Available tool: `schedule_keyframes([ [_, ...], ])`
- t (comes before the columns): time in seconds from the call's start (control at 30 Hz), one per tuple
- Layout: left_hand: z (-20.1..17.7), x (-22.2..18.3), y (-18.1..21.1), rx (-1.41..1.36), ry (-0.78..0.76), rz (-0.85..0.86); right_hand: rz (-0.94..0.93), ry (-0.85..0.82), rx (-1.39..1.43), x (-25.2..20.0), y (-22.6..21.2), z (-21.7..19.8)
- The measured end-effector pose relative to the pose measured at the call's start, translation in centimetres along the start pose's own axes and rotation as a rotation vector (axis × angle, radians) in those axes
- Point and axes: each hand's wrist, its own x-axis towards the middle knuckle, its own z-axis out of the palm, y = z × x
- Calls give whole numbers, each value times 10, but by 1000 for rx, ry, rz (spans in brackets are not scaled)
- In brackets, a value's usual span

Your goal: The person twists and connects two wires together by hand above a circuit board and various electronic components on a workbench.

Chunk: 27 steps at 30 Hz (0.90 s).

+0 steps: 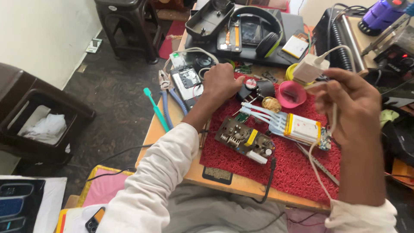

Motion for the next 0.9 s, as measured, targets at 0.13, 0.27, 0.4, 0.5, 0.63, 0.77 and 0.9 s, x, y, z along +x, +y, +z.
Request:
schedule_keyframes([
  [0.13, 15, 16, -8, -45, -34, -47, 34, -131, 219, 23, 21, 13],
  [0.27, 9, 12, -17, -306, -120, 146, 90, -209, 431, 22, 41, 6],
  [0.4, -15, -16, -18, -632, -227, 395, -49, -162, 32, 16, 50, 8],
  [0.5, -23, -33, -10, -692, -375, 421, -276, -160, -549, 7, 48, 28],
  [0.63, -21, -41, -2, -764, -497, 478, -470, -213, -838, 2, 31, 44],
  [0.77, -17, -44, 1, -878, -588, 443, -512, -172, -840, -1, 25, 53],
  [0.9, -18, -46, 2, -913, -601, 407, -559, -139, -846, -1, 23, 59],
])
